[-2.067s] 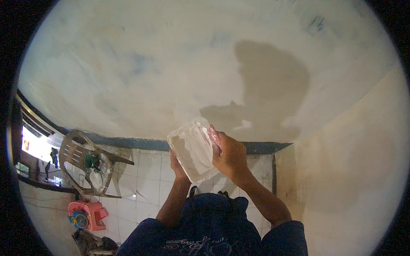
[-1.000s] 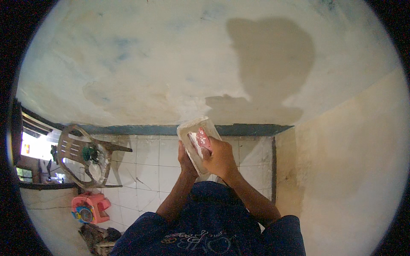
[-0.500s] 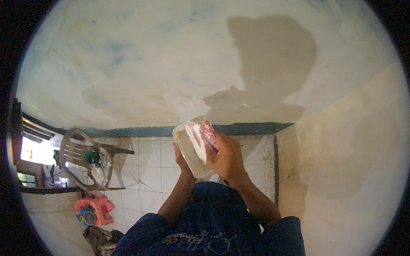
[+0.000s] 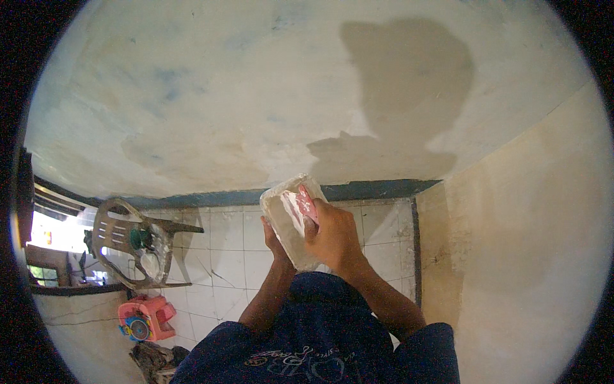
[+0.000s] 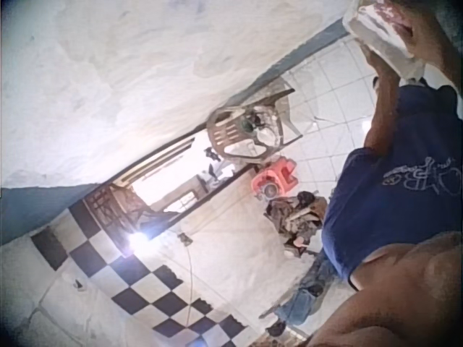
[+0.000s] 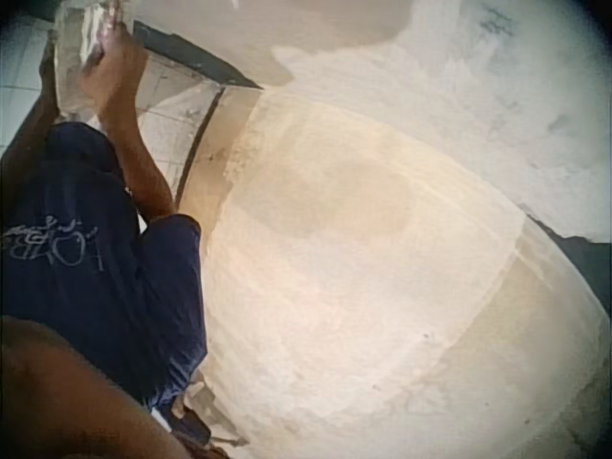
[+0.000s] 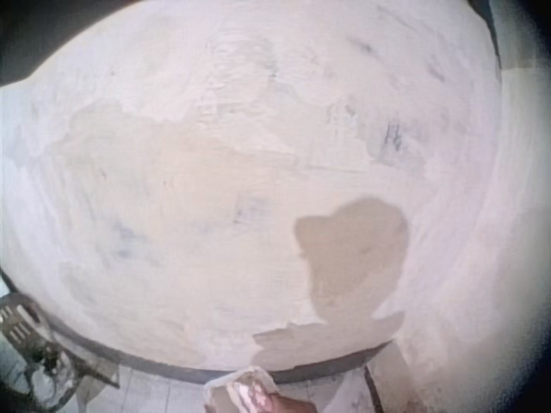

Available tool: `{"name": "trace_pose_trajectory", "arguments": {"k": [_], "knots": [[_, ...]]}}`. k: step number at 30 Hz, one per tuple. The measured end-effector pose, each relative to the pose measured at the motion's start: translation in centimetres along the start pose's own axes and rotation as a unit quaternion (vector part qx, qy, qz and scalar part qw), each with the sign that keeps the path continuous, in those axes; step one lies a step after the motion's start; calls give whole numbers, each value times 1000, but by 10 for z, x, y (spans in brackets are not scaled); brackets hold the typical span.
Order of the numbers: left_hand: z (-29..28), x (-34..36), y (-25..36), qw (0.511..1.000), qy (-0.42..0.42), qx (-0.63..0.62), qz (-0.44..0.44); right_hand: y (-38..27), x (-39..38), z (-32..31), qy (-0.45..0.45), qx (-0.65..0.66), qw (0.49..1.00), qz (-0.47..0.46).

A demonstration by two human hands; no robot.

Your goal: The person applies white putty to a wall using a pink scraper, dipping the tool into a small white container to gather more material as needed.

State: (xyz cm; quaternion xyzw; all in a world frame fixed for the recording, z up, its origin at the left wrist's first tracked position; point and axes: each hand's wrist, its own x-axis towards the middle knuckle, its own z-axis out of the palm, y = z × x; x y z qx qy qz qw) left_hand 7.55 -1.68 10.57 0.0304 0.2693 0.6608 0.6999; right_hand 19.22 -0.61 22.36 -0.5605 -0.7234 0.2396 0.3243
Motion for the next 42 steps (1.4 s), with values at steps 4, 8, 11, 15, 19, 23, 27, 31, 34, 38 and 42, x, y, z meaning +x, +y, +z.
{"name": "trace_pose_trajectory", "arguments": {"k": [4, 8, 11, 15, 19, 23, 27, 31, 34, 38, 42], "knots": [[1, 1, -2, 1000, 0, 28, 11, -10, -6, 7, -14, 31, 999, -26], [0, 0, -5, 1000, -3, 7, 15, 9, -6, 11, 7, 12, 1000, -15], [-1, -1, -8, 1000, 2, -6, 13, 7, -1, 4, 22, 19, 1000, -4], [-6, 2, -11, 999, -25, 40, 12, -2, -10, 11, -17, 12, 1000, -5], [-5, -7, -12, 1000, -23, 18, -11, 19, -4, 12, 39, -15, 999, -11], [-13, -5, -17, 998, -70, 2, -11, 9, -8, 2, -9, 5, 1000, -4], [-6, -4, -18, 999, -34, 29, 15, 17, -9, 13, 17, -4, 1000, 1], [4, -8, -17, 1000, -19, 17, 6, 12, -8, -1, 31, 9, 999, -15], [13, -10, -16, 999, 4, 41, -14, 1, -8, 7, -4, -14, 1000, -7], [7, -13, -8, 999, -48, 4, -16, 16, -7, 1, 60, 21, 998, -3], [7, -10, -4, 999, -31, 30, -19, 12, -9, -18, 59, 22, 998, -6]]}}
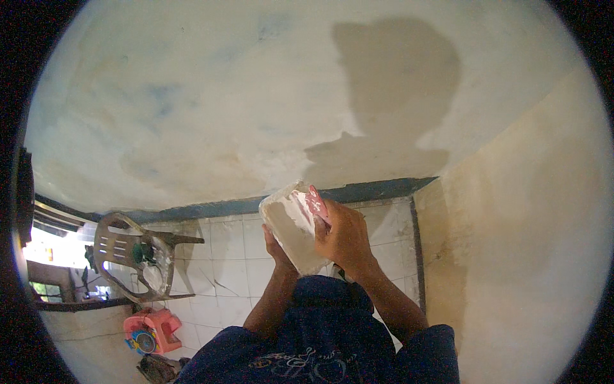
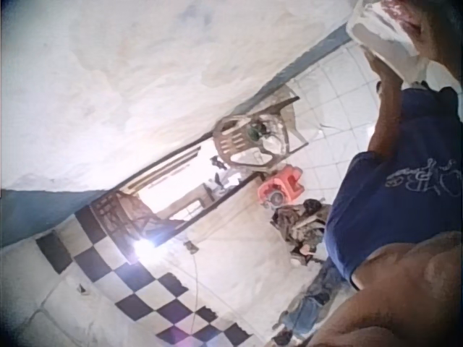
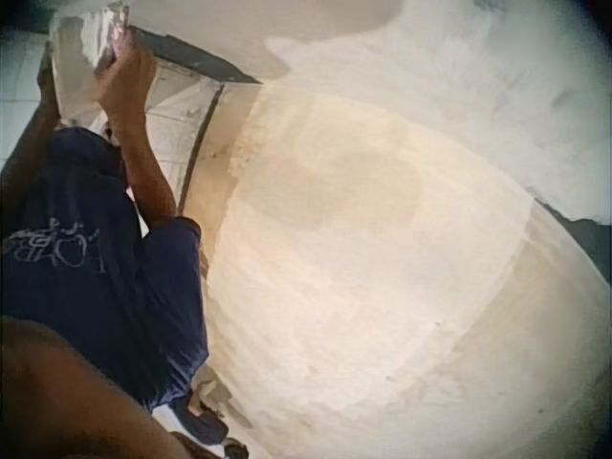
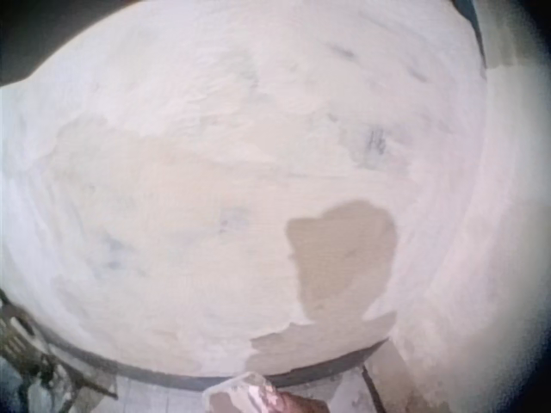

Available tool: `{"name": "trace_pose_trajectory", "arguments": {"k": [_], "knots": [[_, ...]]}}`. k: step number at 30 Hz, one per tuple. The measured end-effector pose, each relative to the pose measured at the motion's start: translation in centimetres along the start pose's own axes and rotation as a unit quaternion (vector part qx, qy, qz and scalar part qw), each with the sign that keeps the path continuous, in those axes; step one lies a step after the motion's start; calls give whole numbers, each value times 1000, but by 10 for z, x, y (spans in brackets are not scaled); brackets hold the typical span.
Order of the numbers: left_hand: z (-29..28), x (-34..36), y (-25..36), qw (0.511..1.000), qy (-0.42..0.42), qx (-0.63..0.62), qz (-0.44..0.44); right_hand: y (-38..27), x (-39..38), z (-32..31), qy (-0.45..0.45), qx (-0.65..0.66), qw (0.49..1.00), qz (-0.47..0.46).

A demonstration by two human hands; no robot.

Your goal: The person applies white putty to a wall using a pink scraper, dipping the tool into a small white container to gather more material as needed.

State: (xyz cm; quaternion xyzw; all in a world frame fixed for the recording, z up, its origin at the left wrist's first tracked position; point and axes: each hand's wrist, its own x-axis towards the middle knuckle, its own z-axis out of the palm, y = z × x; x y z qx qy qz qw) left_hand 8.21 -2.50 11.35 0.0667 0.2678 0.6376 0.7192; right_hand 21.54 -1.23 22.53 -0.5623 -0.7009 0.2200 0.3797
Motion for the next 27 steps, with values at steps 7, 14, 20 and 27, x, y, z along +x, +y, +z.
{"name": "trace_pose_trajectory", "arguments": {"k": [7, 14, 20, 27], "knots": [[-6, 0, -1, 999, -32, -4, -12, 2, -6, 26, 23, -115, 992, -43], [0, 2, 6, 999, 25, -32, -16, -4, -7, 15, -2, -57, 998, -42], [1, 8, 7, 999, 38, 12, 2, -5, -7, 28, -17, -28, 999, -43], [0, 10, 8, 999, -18, -27, 14, -8, 11, 15, 10, -79, 994, -77]]}}
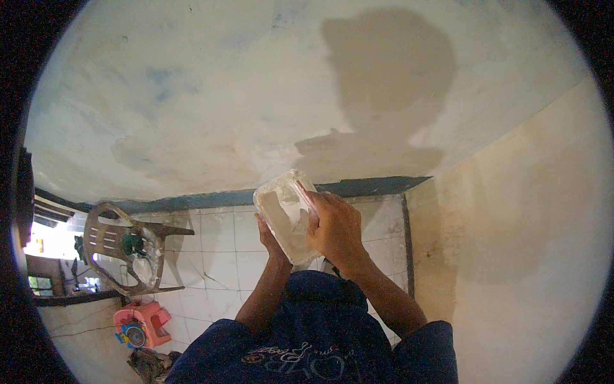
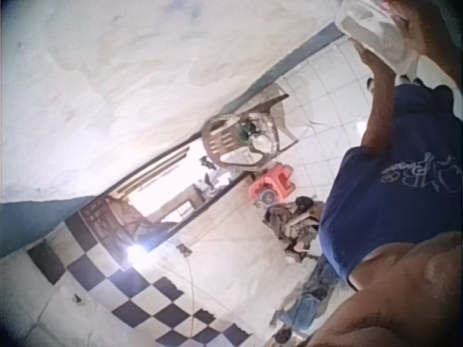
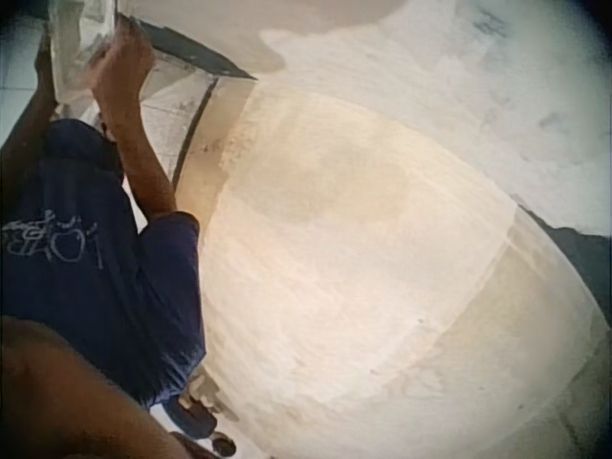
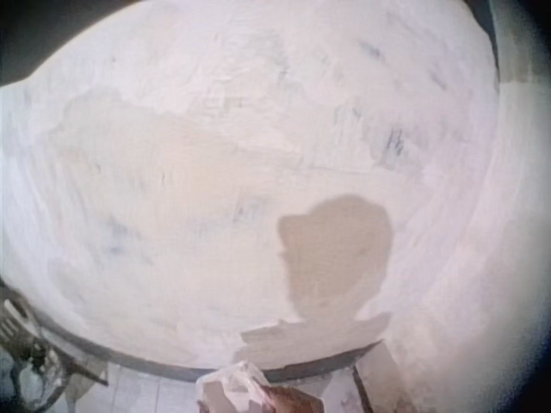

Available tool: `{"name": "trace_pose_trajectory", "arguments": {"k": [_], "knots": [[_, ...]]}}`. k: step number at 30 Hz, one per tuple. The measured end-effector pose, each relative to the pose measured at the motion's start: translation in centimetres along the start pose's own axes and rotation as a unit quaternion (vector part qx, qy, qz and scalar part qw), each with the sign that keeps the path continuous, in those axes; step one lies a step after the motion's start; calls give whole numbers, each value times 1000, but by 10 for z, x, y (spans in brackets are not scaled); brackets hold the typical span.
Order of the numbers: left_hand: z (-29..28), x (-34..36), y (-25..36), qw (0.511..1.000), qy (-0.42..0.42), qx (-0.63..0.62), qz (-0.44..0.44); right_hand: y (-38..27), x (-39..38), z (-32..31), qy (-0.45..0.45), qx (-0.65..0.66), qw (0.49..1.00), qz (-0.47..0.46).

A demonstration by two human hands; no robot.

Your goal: The person applies white putty to a wall using a pink scraper, dipping the tool into a small white container to gather more material as needed.

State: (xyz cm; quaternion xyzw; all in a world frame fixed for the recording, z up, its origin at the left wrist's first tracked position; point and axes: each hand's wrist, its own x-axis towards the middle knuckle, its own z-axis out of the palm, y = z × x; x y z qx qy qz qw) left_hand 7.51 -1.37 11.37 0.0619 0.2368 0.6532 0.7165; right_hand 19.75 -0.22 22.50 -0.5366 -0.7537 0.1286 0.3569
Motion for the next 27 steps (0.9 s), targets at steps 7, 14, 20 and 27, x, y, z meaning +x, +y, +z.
{"name": "trace_pose_trajectory", "arguments": {"k": [7, 14, 20, 27], "knots": [[-5, 1, -6, 997, 61, 19, -29, -11, -12, 16, -40, -26, 999, 20], [-4, -2, -6, 1000, -14, -10, -15, 0, 7, 12, -11, -47, 998, 37], [-5, 0, -9, 996, 66, 42, -33, -24, -3, 23, -122, -52, 991, 15], [-4, -1, -8, 1000, -9, -9, -24, -14, 8, 1, -26, -62, 997, 37]]}}
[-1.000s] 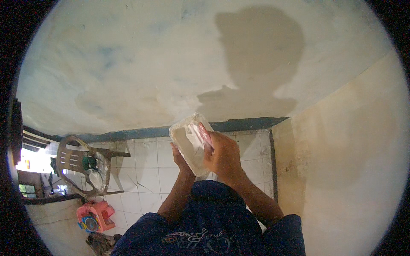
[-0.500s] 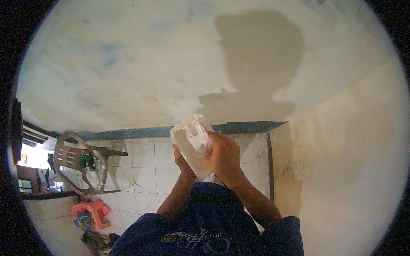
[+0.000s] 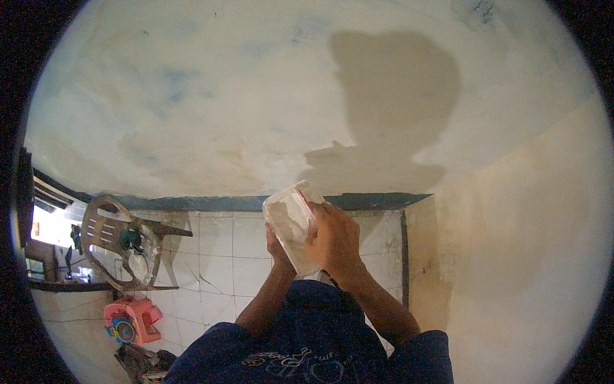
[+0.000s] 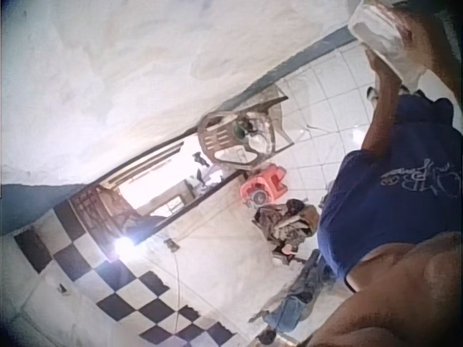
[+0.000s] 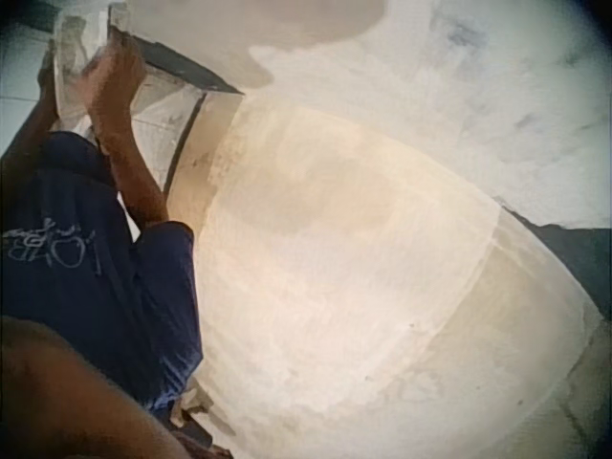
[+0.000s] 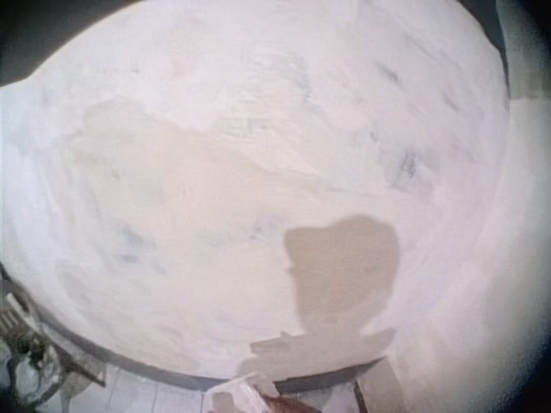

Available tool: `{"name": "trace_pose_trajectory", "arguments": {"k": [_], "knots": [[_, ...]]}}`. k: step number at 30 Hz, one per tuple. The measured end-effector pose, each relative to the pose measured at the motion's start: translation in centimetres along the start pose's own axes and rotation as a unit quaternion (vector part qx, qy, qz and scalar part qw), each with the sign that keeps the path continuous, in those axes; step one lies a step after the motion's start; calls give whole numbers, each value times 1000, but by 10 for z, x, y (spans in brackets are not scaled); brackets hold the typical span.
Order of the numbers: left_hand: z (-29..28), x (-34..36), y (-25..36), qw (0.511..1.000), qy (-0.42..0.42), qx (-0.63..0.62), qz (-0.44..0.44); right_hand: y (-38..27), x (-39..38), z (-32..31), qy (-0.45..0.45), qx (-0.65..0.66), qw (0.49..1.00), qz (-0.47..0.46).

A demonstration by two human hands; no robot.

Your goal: The person applies white putty to a wall using a pink scraper, dipping the tool into a small white container to gather more material as needed.

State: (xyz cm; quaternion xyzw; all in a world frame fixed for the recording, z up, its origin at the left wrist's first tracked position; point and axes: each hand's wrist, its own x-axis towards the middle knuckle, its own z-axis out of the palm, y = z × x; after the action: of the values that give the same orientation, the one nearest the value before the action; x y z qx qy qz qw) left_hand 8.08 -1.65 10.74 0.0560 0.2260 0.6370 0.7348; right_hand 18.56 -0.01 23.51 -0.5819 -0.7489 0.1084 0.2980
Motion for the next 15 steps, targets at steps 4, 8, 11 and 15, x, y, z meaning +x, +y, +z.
{"name": "trace_pose_trajectory", "arguments": {"k": [4, 8, 11, 15], "knots": [[-8, 5, -6, 998, -58, 11, 7, 1, -5, 15, 6, 0, 999, -36], [-8, 10, -4, 1000, 17, -24, 10, -2, -12, 4, -59, 66, 995, -50], [4, 7, 2, 999, 26, -33, 22, 7, -9, -4, 11, 31, 999, -25], [6, 2, 3, 999, 18, -26, 12, 6, -15, 3, -7, 25, 999, -35]]}}
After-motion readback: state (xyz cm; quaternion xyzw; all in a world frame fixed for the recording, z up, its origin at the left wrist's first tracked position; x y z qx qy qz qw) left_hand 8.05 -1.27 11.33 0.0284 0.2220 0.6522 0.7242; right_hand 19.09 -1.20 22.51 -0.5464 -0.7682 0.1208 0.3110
